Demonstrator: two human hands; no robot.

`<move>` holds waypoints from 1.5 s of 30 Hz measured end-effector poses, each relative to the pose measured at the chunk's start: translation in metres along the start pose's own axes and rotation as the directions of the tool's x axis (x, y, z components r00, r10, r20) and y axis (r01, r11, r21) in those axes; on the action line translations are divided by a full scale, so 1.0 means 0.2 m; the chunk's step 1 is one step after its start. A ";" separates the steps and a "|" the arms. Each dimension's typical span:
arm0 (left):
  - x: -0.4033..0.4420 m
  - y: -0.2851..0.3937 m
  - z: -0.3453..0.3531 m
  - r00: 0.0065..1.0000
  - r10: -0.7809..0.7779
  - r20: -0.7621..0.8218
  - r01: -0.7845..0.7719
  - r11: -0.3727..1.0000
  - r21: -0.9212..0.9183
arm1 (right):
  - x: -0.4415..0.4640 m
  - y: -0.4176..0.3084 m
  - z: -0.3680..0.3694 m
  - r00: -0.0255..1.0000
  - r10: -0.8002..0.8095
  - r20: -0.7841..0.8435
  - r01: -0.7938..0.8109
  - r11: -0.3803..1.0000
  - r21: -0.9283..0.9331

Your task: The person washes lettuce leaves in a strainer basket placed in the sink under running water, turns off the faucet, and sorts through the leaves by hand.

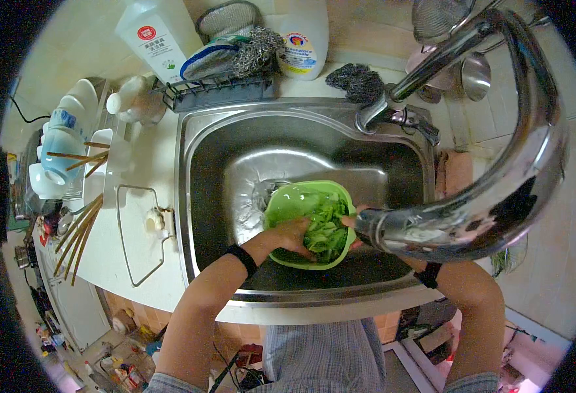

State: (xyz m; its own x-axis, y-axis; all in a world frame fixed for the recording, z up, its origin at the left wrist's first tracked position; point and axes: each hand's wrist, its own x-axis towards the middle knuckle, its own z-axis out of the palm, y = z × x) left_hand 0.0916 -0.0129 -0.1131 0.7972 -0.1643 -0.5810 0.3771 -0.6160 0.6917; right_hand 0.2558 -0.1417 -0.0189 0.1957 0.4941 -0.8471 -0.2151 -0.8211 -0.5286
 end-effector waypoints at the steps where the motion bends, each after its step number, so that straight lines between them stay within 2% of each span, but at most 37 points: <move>1: 0.00 0.01 0.01 0.998 0.044 -0.036 -0.044 0.999 0.004 | -0.01 -0.02 0.00 0.999 0.043 0.004 -0.042 0.993 -0.112; 2: -0.01 0.03 0.01 0.998 0.043 -0.037 -0.043 0.999 -0.001 | 0.01 -0.01 0.00 0.999 0.045 0.006 -0.044 0.992 -0.116; 4: -0.02 0.08 0.00 0.999 0.046 0.014 -0.045 0.996 -0.079 | 0.04 0.04 -0.01 0.970 0.219 -0.109 -0.232 0.964 -0.130; 8: 0.06 0.05 0.10 0.990 0.143 -0.014 -0.144 0.976 -0.163 | -0.03 0.05 -0.04 0.984 0.168 -0.061 -0.176 0.970 -0.166; 10: 0.02 0.13 0.03 0.985 0.102 0.140 -0.075 0.980 -0.183 | -0.09 0.00 -0.04 0.982 0.172 -0.079 -0.183 0.969 -0.167; 11: 0.01 0.15 0.02 0.985 0.102 0.137 -0.075 0.979 -0.188 | -0.13 -0.03 -0.04 0.980 0.176 -0.093 -0.190 0.968 -0.163; 14: -0.04 0.20 0.00 0.992 0.120 0.037 -0.109 0.970 -0.219 | -0.25 -0.13 -0.04 0.991 0.109 -0.072 -0.118 0.983 -0.144; 16: -0.05 0.26 -0.03 0.981 0.169 -0.093 -0.184 0.963 -0.195 | -0.30 -0.20 -0.04 0.982 0.128 -0.137 -0.152 0.972 -0.181; 17: -0.04 0.28 -0.03 0.981 0.166 -0.104 -0.184 0.963 -0.198 | -0.33 -0.21 -0.05 0.974 0.155 -0.166 -0.183 0.968 -0.172; 19: -0.04 0.31 -0.02 0.973 0.167 -0.160 -0.174 0.984 -0.028 | -0.36 -0.18 -0.11 0.962 0.166 -0.216 -0.203 0.965 -0.164; 20: -0.05 0.35 -0.05 0.972 0.162 -0.172 -0.170 0.985 -0.033 | -0.37 -0.14 -0.14 0.960 0.152 -0.236 -0.194 0.967 -0.166; 22: -0.09 0.45 -0.12 0.982 0.120 -0.145 -0.117 0.993 0.025 | -0.44 -0.17 -0.17 0.983 0.057 -0.176 -0.084 0.985 -0.151; 23: -0.10 0.49 -0.14 0.981 0.113 -0.159 -0.112 0.994 0.018 | -0.43 -0.15 -0.21 0.958 0.183 -0.222 -0.206 0.975 -0.085; 24: -0.10 0.52 -0.15 0.981 0.089 -0.170 -0.089 0.996 0.005 | -0.44 -0.14 -0.26 0.959 0.177 -0.220 -0.203 0.974 -0.101; 25: -0.11 0.55 -0.16 0.982 0.065 -0.178 -0.068 0.998 -0.011 | -0.46 -0.11 -0.31 0.973 -0.054 -0.223 -0.045 0.908 -0.417; 27: -0.14 0.62 -0.17 0.964 0.060 -0.261 -0.068 0.997 -0.023 | -0.51 -0.10 -0.38 0.949 -0.278 -0.147 0.099 0.708 -0.699; 30: -0.19 0.69 -0.17 0.914 0.075 -0.399 -0.075 0.997 0.018 | -0.59 -0.17 -0.39 0.909 -0.396 -0.128 0.206 0.696 -0.688; 32: -0.21 0.72 -0.16 0.882 0.101 -0.461 -0.079 0.995 0.068 | -0.68 -0.26 -0.33 0.921 -0.225 -0.317 0.059 0.886 -0.459; 33: -0.23 0.73 -0.15 0.851 0.127 -0.510 -0.085 0.991 0.104 | -0.72 -0.31 -0.29 0.919 -0.228 -0.321 0.058 0.884 -0.463; 35: -0.26 0.75 -0.15 0.814 0.161 -0.558 -0.095 0.985 0.145 | -0.79 -0.40 -0.25 0.949 -0.158 -0.272 0.056 0.936 -0.348; 37: -0.30 0.76 -0.17 0.790 0.120 -0.601 -0.101 0.993 0.066 | -0.82 -0.41 -0.26 0.952 -0.194 -0.237 0.097 0.924 -0.370; 39: -0.30 0.74 -0.19 0.812 0.103 -0.574 -0.114 0.993 0.017 | -0.85 -0.44 -0.25 0.953 -0.229 -0.201 0.136 0.909 -0.393; 41: -0.30 0.75 -0.21 0.833 0.085 -0.547 -0.124 0.992 -0.034 | -0.87 -0.48 -0.23 0.965 -0.154 -0.211 0.062 0.919 -0.389; 45: -0.31 0.78 -0.22 0.843 0.093 -0.530 -0.181 0.976 -0.116 | -0.87 -0.49 -0.25 0.979 -0.130 -0.156 0.058 0.915 -0.399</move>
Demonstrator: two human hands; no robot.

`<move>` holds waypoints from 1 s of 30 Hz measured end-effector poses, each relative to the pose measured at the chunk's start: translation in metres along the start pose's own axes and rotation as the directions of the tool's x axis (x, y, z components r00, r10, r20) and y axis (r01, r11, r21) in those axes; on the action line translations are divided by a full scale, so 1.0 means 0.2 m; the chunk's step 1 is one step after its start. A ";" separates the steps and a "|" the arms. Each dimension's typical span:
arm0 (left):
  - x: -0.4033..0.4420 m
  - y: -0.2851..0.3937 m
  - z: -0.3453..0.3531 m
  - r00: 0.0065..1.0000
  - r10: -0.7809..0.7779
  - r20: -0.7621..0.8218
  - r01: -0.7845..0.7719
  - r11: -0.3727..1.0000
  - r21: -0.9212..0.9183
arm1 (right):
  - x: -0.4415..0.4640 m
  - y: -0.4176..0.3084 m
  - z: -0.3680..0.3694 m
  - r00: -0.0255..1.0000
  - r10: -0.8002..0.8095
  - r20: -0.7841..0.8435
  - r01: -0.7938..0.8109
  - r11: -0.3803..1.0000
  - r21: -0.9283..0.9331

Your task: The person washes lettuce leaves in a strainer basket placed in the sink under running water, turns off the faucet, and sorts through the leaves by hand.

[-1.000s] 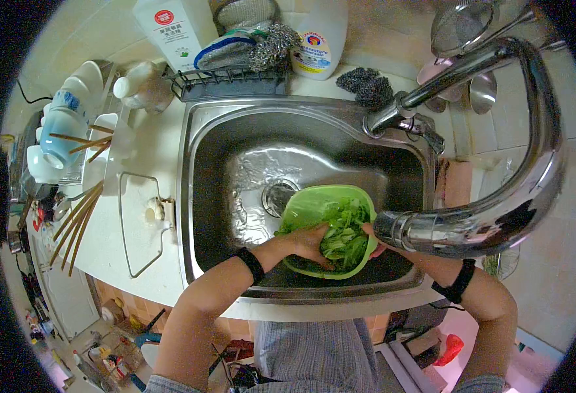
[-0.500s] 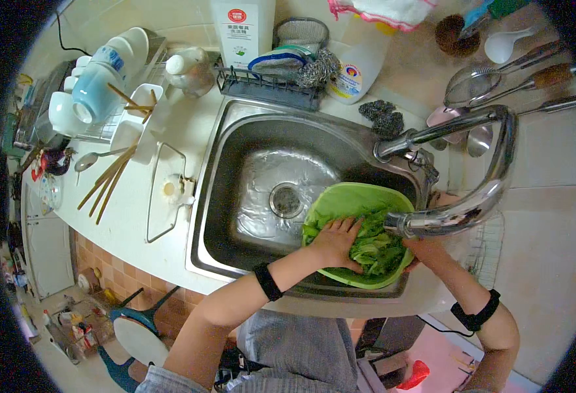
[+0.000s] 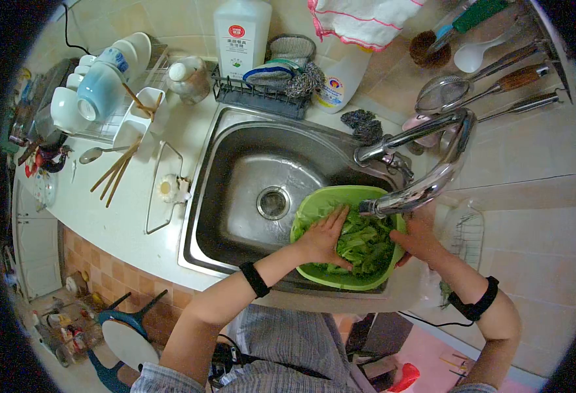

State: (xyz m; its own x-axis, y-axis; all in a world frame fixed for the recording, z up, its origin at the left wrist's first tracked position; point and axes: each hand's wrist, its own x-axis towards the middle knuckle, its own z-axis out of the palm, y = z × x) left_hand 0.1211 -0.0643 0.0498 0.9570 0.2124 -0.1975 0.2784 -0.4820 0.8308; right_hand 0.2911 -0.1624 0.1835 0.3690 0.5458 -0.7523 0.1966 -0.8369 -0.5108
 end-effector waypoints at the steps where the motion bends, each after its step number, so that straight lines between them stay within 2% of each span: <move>1: 0.01 0.00 0.01 1.000 0.004 0.014 -0.003 1.000 -0.031 | -0.01 -0.03 0.00 0.999 -0.037 -0.005 0.037 0.998 -0.059; 3: 0.03 -0.02 0.05 0.999 0.007 0.041 -0.004 0.997 -0.080 | -0.02 -0.07 0.00 0.997 -0.073 -0.008 0.072 0.990 -0.119; 6: 0.03 -0.05 0.10 0.998 0.040 0.043 -0.033 0.986 -0.165 | -0.01 -0.11 0.00 0.998 -0.017 0.052 0.026 0.986 -0.164; 8: 0.03 -0.04 0.13 0.997 0.071 0.015 -0.066 0.977 -0.202 | 0.03 -0.07 -0.02 0.999 -0.050 -0.022 0.041 0.948 -0.316; 9: 0.04 -0.03 0.14 0.997 0.055 0.047 -0.043 0.975 -0.217 | 0.06 -0.02 -0.03 0.999 -0.049 -0.024 0.038 0.948 -0.317; 12: 0.02 0.00 0.11 0.995 0.031 0.093 -0.008 0.971 -0.237 | 0.06 -0.05 -0.04 0.986 -0.166 0.004 0.144 0.847 -0.512; 13: 0.01 0.02 0.10 0.994 0.022 0.109 0.005 0.970 -0.243 | 0.01 -0.13 -0.03 0.999 -0.029 0.016 0.032 0.938 -0.345; 15: 0.02 0.02 0.13 0.995 0.021 0.097 0.004 0.967 -0.253 | -0.02 -0.20 -0.01 0.993 0.104 0.054 -0.093 0.981 -0.172; 17: 0.02 0.02 0.14 0.996 0.021 0.087 0.002 0.965 -0.261 | -0.01 -0.18 -0.02 0.986 0.146 0.078 -0.136 0.984 -0.116; 23: 0.01 0.03 0.11 0.993 0.018 0.120 0.017 0.958 -0.285 | -0.01 -0.13 -0.05 0.988 0.152 0.040 -0.145 0.979 -0.143; 25: 0.00 0.02 0.07 0.994 0.099 0.053 -0.070 0.919 -0.388 | -0.01 -0.12 -0.05 0.994 0.110 0.026 -0.106 0.987 -0.124; 26: -0.01 0.01 0.04 0.994 0.096 0.053 -0.069 0.919 -0.388 | -0.02 -0.11 -0.05 0.996 0.092 0.022 -0.088 0.989 -0.118; 28: -0.03 0.00 -0.01 0.990 0.110 0.093 -0.044 0.846 -0.532 | -0.03 -0.09 -0.04 1.000 0.027 0.004 -0.027 0.989 -0.144; 30: -0.01 -0.06 0.03 0.989 0.115 0.095 -0.035 0.798 -0.602 | -0.04 -0.08 -0.03 1.000 -0.014 -0.008 0.013 0.985 -0.173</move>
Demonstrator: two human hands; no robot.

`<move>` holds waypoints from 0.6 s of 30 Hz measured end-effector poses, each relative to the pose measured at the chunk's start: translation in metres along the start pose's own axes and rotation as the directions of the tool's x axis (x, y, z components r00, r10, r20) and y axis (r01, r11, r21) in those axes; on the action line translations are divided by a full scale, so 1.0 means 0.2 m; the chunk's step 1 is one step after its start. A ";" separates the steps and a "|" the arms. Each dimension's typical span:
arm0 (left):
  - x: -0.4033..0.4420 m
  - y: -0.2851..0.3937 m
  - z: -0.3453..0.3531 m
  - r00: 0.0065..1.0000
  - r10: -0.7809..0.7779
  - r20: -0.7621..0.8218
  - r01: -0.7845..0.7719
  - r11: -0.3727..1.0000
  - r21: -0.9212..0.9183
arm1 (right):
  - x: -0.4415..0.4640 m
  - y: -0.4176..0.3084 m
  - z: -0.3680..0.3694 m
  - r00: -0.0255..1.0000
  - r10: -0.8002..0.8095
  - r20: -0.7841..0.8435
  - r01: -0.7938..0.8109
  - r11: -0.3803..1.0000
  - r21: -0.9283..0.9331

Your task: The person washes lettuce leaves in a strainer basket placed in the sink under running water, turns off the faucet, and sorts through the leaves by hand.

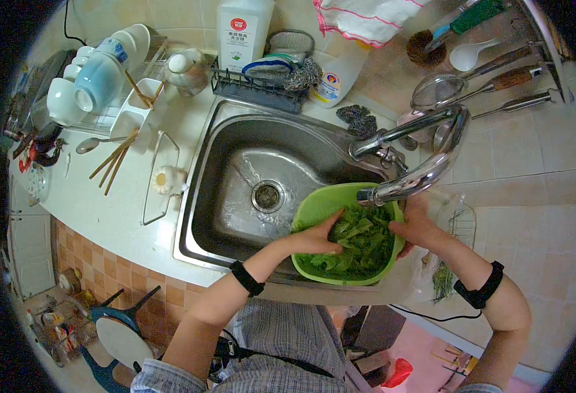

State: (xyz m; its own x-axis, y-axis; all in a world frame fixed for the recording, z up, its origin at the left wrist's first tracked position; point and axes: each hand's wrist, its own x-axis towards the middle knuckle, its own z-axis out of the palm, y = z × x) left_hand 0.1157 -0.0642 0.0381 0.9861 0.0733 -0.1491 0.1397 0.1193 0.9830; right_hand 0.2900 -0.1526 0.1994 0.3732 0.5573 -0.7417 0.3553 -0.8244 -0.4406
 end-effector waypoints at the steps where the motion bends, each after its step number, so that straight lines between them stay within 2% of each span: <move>1: 0.01 -0.03 0.00 1.000 0.006 0.000 -0.006 0.996 -0.084 | 0.00 -0.02 0.00 0.999 0.036 0.006 -0.037 0.999 0.022; 3: 0.00 -0.04 -0.01 0.999 -0.002 -0.037 -0.003 0.990 -0.139 | 0.00 -0.01 0.01 0.997 0.073 0.013 -0.074 0.996 0.046; 4: 0.00 -0.04 -0.01 0.997 -0.011 -0.075 -0.004 0.981 -0.193 | 0.01 0.01 0.01 0.999 0.042 0.001 -0.042 0.997 0.058; 6: -0.01 0.03 -0.03 0.996 -0.046 -0.081 0.032 0.987 -0.158 | 0.05 0.07 0.01 1.000 0.012 -0.011 -0.012 0.997 0.071; 8: -0.02 0.04 -0.02 0.993 -0.080 -0.088 0.069 0.990 -0.120 | 0.07 0.10 0.01 0.995 -0.096 0.017 0.097 0.995 -0.011; 9: -0.03 0.02 -0.01 0.994 -0.004 -0.109 0.010 0.998 0.057 | 0.06 0.09 0.01 0.995 -0.096 0.016 0.096 0.995 -0.009; 10: -0.03 0.01 0.01 0.990 0.076 -0.118 -0.046 0.971 0.234 | 0.04 0.05 0.01 0.999 -0.018 0.047 0.015 0.998 0.065; 11: -0.04 0.02 0.03 0.990 0.075 -0.118 -0.045 0.971 0.235 | 0.03 0.02 0.02 0.995 0.057 0.084 -0.068 0.988 0.135; 13: -0.06 0.03 0.06 0.992 -0.042 -0.115 0.096 0.852 0.514 | 0.03 0.02 0.04 0.997 0.055 0.056 -0.060 0.994 0.094; 18: -0.05 0.01 0.11 0.990 -0.046 -0.135 0.112 0.840 0.530 | -0.01 -0.04 0.07 0.996 0.081 0.046 -0.083 0.996 0.037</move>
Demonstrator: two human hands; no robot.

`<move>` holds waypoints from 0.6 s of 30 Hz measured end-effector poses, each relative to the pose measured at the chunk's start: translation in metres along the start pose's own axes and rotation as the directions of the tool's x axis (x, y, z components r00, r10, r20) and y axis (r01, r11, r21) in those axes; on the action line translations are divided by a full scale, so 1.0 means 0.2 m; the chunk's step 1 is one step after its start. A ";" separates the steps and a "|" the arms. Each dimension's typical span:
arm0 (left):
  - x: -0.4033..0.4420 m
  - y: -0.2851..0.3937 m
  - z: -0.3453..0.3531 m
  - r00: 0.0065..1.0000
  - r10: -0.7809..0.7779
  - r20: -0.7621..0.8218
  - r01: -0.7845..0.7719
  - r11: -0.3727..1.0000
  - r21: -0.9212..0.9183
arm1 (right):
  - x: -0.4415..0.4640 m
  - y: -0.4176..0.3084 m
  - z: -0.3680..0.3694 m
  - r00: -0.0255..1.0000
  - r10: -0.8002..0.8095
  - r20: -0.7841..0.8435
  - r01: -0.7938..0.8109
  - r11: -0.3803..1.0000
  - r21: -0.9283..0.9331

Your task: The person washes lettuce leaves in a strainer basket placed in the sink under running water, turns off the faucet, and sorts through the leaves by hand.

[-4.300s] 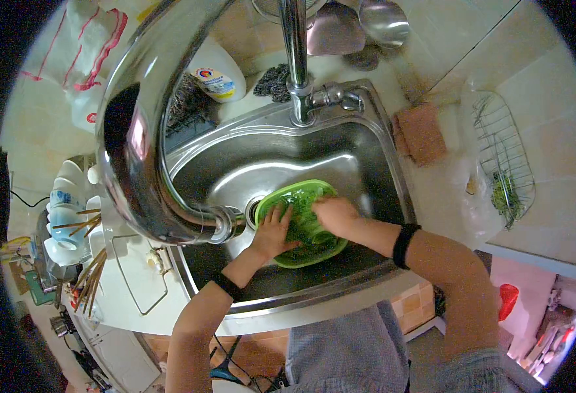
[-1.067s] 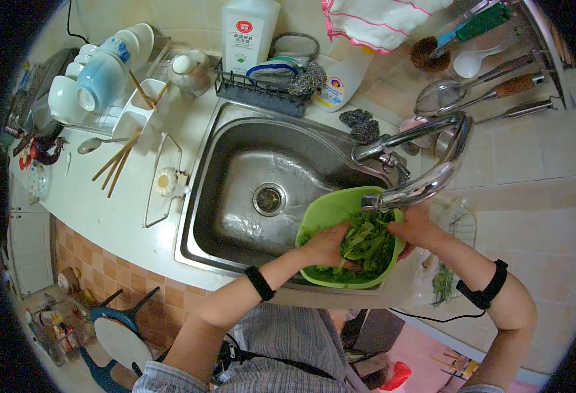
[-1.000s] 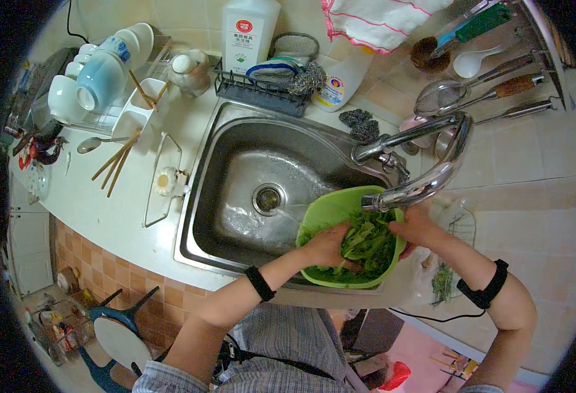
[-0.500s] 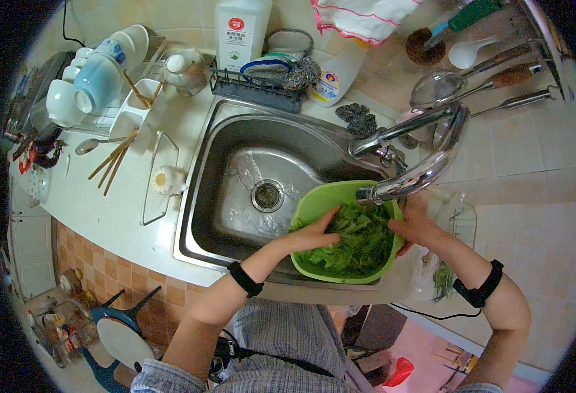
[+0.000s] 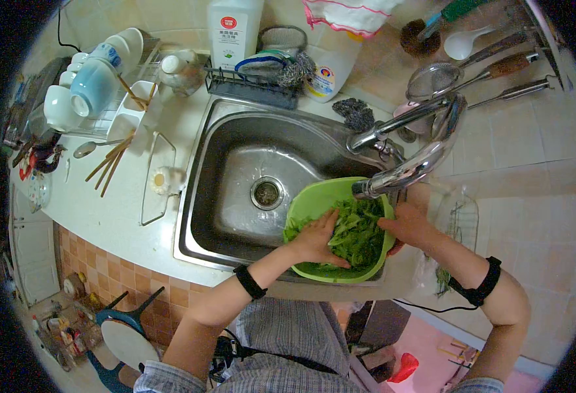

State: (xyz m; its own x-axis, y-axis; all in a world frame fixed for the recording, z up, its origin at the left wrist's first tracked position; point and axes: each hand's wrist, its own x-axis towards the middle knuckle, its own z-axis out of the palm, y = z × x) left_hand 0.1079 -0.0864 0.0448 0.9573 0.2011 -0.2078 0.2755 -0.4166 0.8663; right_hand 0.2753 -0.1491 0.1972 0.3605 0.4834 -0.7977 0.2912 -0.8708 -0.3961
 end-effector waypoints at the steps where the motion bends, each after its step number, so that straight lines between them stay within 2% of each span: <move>1: 0.00 0.01 0.01 1.000 -0.013 0.002 0.013 1.000 -0.004 | -0.01 -0.01 0.00 1.000 -0.025 0.012 0.025 1.000 0.005; 8: 0.02 0.01 0.14 0.997 -0.024 -0.073 0.018 0.997 -0.074 | -0.04 -0.02 0.01 0.995 -0.094 0.019 0.095 0.995 -0.040; 11: 0.06 -0.03 0.24 0.992 0.013 -0.122 -0.025 0.995 -0.095 | -0.07 -0.07 0.02 0.992 -0.130 -0.011 0.127 0.985 -0.119; 12: 0.08 -0.04 0.28 0.985 0.059 -0.160 -0.083 0.985 -0.149 | -0.06 -0.06 0.01 0.992 -0.129 -0.010 0.127 0.985 -0.119; 14: 0.11 -0.04 0.35 0.974 0.100 -0.203 -0.143 0.968 -0.205 | -0.02 -0.02 -0.02 0.995 -0.096 0.005 0.093 0.945 -0.315; 15: 0.12 -0.03 0.37 0.969 0.089 -0.229 -0.140 0.965 -0.220 | -0.04 -0.08 -0.02 0.996 -0.094 0.007 0.091 0.943 -0.319; 17: 0.14 -0.01 0.39 0.963 0.075 -0.258 -0.138 0.962 -0.237 | -0.10 -0.21 -0.01 0.995 0.078 0.062 -0.067 0.986 -0.155; 18: 0.14 0.00 0.39 0.955 0.078 -0.285 -0.152 0.957 -0.247 | -0.10 -0.21 0.00 0.995 0.080 0.064 -0.069 0.985 -0.160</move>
State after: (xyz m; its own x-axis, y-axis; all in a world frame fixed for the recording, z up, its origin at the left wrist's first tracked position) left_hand 0.1406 -0.1504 0.0037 0.9110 0.4125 -0.0015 0.0967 -0.2100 0.9729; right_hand 0.2558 -0.1223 0.2303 0.3253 0.4057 -0.8541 0.4036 -0.8764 -0.2626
